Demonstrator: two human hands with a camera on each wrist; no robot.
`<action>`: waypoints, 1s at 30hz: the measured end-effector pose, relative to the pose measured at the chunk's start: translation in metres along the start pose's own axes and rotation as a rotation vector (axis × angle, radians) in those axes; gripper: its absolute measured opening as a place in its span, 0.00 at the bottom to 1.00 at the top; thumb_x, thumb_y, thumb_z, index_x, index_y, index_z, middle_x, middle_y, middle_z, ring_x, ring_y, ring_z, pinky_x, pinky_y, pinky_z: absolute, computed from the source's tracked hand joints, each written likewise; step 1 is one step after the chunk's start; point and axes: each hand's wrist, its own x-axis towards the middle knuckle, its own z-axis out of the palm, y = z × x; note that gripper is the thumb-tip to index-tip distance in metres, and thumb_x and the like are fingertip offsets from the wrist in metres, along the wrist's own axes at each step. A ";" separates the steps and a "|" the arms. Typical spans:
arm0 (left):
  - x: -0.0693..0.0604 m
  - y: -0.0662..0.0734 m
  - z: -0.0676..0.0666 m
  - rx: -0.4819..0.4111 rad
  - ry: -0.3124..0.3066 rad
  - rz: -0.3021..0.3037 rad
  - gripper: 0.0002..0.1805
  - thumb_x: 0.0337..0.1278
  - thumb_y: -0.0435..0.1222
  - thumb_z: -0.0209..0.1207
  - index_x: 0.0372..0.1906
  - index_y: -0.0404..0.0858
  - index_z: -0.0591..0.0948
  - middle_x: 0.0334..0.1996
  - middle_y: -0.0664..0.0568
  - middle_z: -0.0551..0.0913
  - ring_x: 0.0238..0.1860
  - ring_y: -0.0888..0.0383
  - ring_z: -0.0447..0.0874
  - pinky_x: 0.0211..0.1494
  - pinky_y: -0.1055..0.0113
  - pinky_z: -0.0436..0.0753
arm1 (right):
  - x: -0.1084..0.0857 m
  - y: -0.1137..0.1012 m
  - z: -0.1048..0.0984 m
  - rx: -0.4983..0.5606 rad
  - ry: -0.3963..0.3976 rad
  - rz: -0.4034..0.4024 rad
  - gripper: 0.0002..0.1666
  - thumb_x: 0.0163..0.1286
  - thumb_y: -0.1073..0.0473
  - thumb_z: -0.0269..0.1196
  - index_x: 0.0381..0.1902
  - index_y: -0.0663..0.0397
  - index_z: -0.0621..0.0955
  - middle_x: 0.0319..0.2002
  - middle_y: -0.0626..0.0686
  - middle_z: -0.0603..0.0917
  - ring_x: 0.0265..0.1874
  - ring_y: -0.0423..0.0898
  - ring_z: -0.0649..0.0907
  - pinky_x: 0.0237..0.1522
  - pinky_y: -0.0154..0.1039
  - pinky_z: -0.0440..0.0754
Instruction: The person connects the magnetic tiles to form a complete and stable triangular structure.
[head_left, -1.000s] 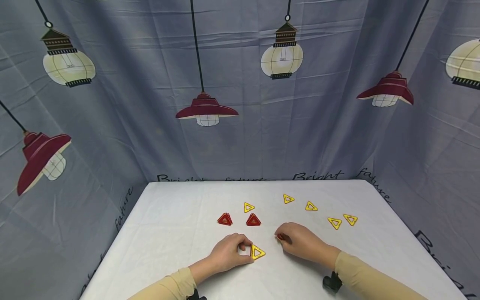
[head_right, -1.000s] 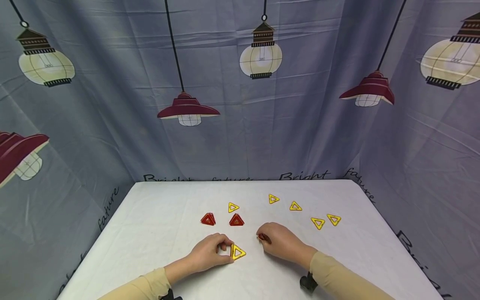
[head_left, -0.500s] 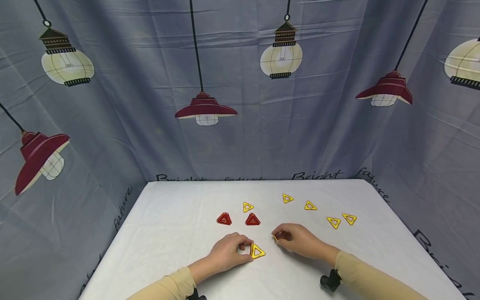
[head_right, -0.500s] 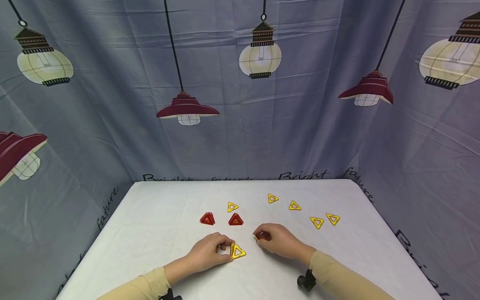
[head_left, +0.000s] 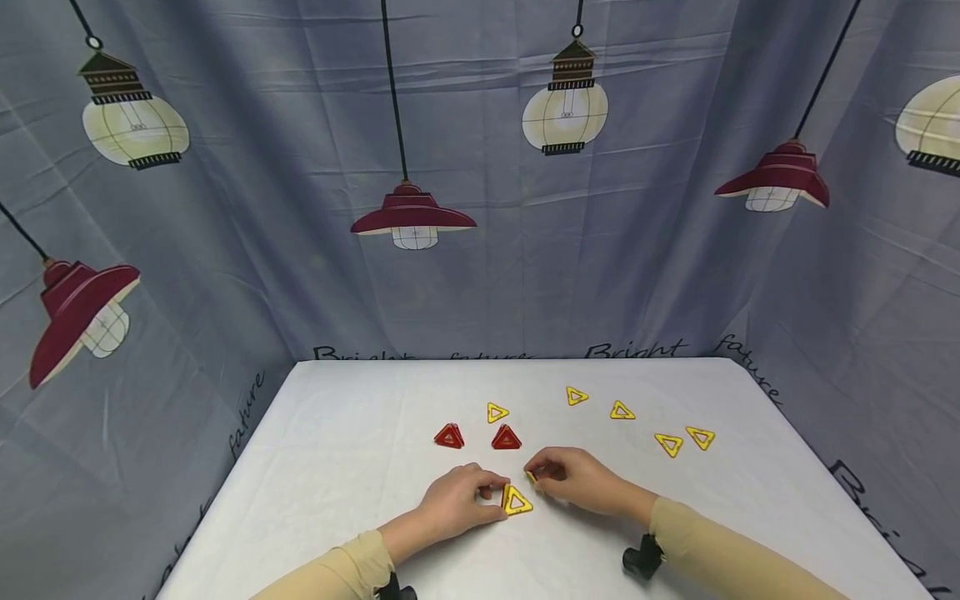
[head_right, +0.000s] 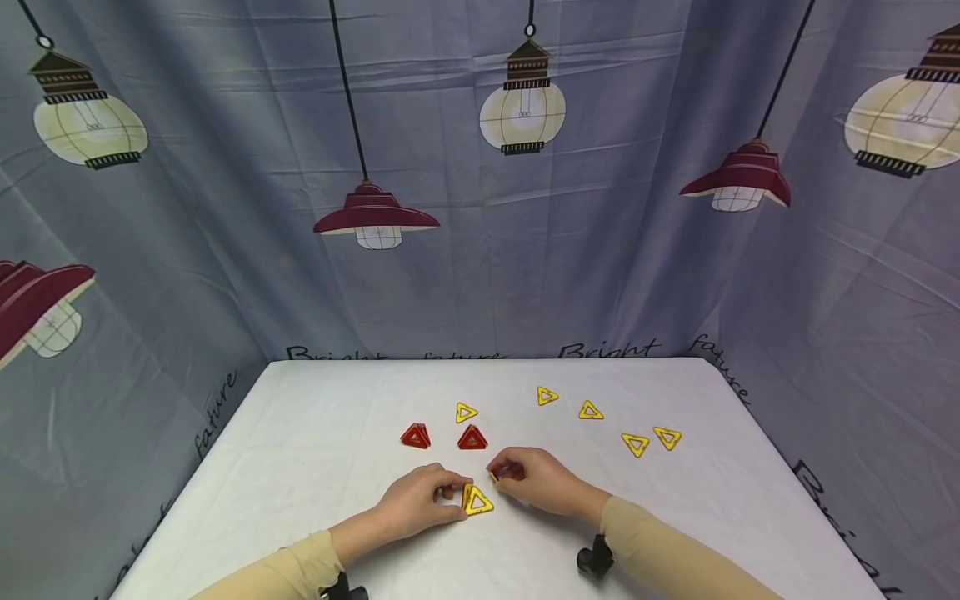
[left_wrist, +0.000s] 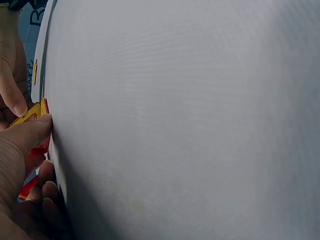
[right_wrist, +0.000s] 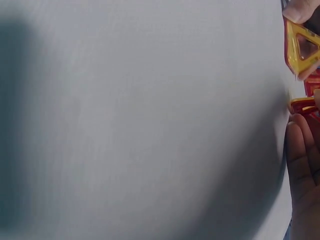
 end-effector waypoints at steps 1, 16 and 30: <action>0.000 0.000 0.000 0.002 -0.001 0.000 0.23 0.53 0.49 0.75 0.56 0.52 0.88 0.30 0.68 0.74 0.30 0.70 0.69 0.33 0.72 0.70 | 0.001 -0.001 0.001 0.009 -0.005 0.002 0.13 0.70 0.59 0.68 0.51 0.45 0.85 0.42 0.39 0.84 0.39 0.38 0.82 0.44 0.35 0.81; 0.002 0.007 -0.003 0.063 -0.003 0.018 0.23 0.52 0.49 0.75 0.55 0.52 0.88 0.29 0.65 0.75 0.28 0.70 0.68 0.30 0.72 0.69 | -0.001 -0.009 0.011 0.101 -0.050 -0.002 0.13 0.71 0.61 0.68 0.50 0.40 0.85 0.43 0.39 0.85 0.42 0.40 0.82 0.45 0.35 0.81; 0.005 0.005 -0.002 0.065 -0.021 0.028 0.23 0.52 0.50 0.75 0.54 0.52 0.88 0.29 0.66 0.75 0.27 0.70 0.68 0.29 0.71 0.69 | -0.001 -0.008 0.013 0.116 -0.042 -0.019 0.13 0.68 0.58 0.71 0.50 0.43 0.86 0.41 0.39 0.86 0.40 0.39 0.84 0.43 0.34 0.81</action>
